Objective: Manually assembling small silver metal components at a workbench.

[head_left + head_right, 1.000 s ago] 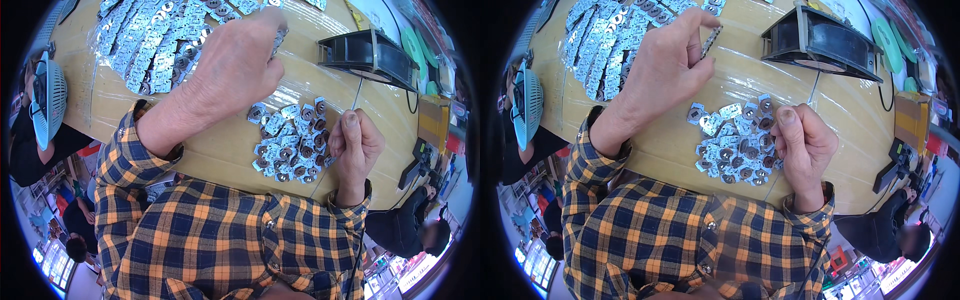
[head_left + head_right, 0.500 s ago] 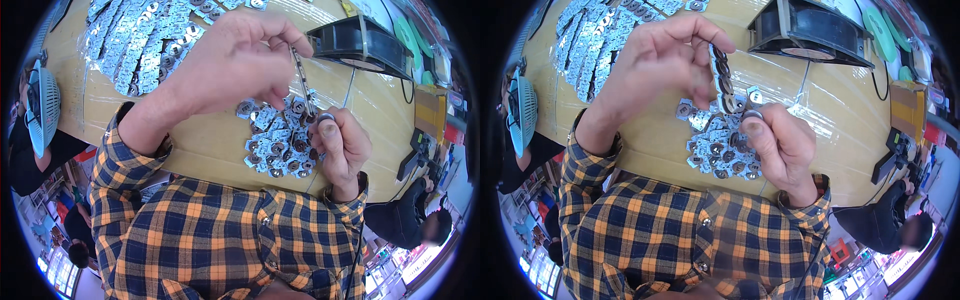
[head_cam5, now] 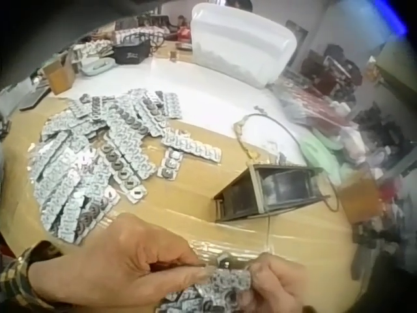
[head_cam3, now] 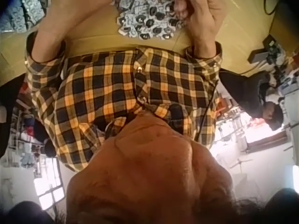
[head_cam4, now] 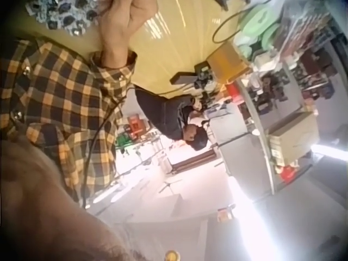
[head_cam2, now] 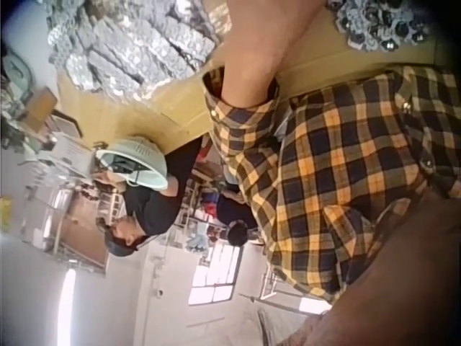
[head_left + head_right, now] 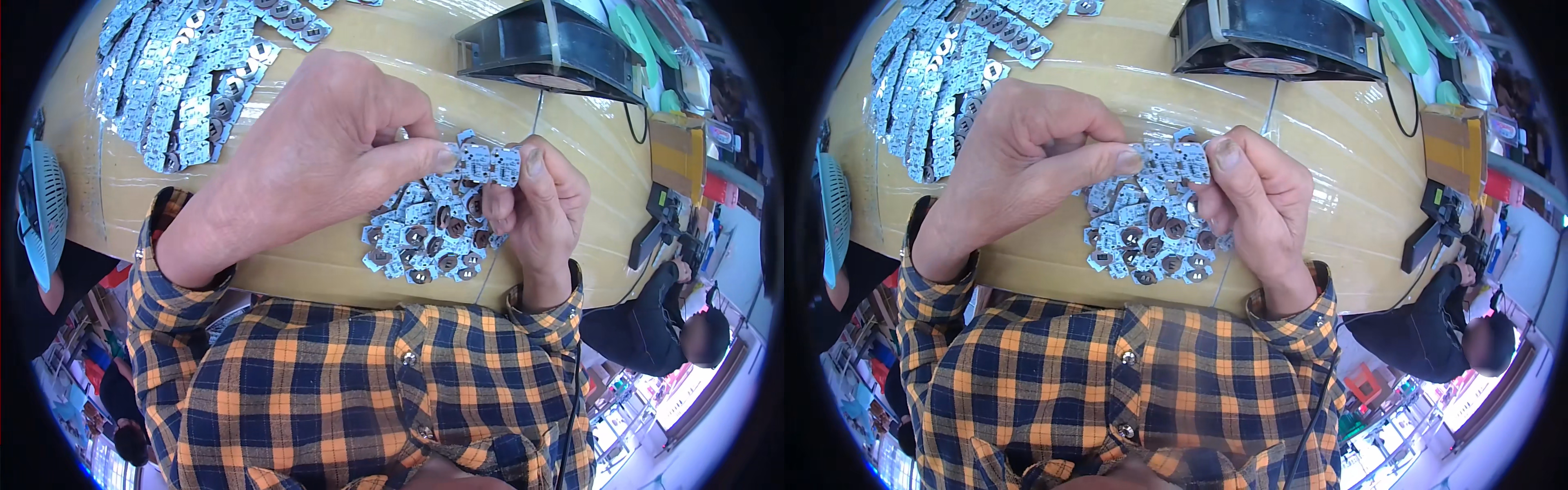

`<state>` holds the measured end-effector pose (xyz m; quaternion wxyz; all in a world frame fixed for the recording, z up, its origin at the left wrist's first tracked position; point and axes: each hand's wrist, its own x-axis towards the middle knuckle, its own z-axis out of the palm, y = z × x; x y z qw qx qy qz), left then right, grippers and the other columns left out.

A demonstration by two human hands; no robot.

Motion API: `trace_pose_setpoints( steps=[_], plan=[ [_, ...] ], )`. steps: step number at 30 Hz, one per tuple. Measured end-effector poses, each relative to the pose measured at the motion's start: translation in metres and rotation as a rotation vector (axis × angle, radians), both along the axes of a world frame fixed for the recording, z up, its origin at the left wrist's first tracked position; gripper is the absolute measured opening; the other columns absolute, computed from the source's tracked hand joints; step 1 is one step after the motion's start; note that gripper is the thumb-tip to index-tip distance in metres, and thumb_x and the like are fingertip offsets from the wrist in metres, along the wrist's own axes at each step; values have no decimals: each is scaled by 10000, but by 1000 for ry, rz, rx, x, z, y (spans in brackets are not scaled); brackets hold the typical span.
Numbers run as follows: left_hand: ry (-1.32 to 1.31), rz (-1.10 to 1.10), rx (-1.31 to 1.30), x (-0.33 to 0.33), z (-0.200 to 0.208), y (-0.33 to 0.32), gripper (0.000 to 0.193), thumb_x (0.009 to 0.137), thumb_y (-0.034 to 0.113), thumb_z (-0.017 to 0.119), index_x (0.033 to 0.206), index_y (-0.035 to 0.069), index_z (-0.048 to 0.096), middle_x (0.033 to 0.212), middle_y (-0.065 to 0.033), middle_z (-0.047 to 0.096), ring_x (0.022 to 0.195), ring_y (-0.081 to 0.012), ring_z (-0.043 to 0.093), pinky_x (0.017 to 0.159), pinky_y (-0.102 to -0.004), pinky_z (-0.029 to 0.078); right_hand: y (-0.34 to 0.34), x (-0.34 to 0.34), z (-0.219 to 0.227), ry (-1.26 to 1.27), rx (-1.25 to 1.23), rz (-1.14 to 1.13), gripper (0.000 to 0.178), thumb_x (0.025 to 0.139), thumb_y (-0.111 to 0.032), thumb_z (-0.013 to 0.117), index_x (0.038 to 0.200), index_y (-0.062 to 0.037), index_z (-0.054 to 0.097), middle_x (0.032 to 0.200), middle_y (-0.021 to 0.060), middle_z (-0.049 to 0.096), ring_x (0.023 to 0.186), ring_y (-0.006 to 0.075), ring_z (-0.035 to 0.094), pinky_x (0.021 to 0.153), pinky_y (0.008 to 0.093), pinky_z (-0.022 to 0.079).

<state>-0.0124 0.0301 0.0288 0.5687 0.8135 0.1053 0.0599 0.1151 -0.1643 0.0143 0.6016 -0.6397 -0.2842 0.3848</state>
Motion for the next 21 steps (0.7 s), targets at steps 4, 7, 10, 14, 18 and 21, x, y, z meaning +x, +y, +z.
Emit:
trace_pose_setpoints(
  steps=[4,7,10,14,18,21],
  plan=[
    [-3,-7,19,0,3,0,122,816,83,730,736,6,680,511,34,501,470,-8,376,434,-220,245,0,1,0,8,-16,-12,330,1039,-227,407,823,4,502,586,49,509,440,82,422,416,213,347],
    [23,-4,-46,-1,2,0,142,811,85,735,714,6,668,509,36,494,469,-7,375,431,-224,235,-1,2,-2,47,32,-3,338,1040,-231,406,815,2,502,589,50,512,441,82,425,416,214,343],
    [7,-10,-26,-2,3,1,150,801,84,744,706,3,660,491,37,479,443,-13,352,421,-229,223,0,-2,0,-30,-7,-10,341,1037,-244,420,809,-4,504,588,45,514,443,76,421,416,210,336],
    [-63,-46,90,-2,2,4,114,780,56,741,727,24,645,572,19,481,525,-62,416,476,-241,285,4,-7,6,-182,-50,-59,359,1027,-268,453,780,-13,506,593,31,521,462,59,428,429,202,335],
    [-188,-93,208,3,-3,4,120,771,54,739,763,33,622,693,-13,491,636,-125,471,558,-265,342,-1,-4,7,-298,-57,-81,380,1026,-278,457,758,-13,506,601,26,523,488,57,449,444,195,341],
    [-216,-97,94,3,-5,5,134,775,67,744,774,24,617,702,-18,489,624,-132,466,561,-274,345,-5,-2,2,-265,2,-96,381,1026,-277,455,758,-9,503,616,40,527,505,65,456,447,194,345]
  ],
)
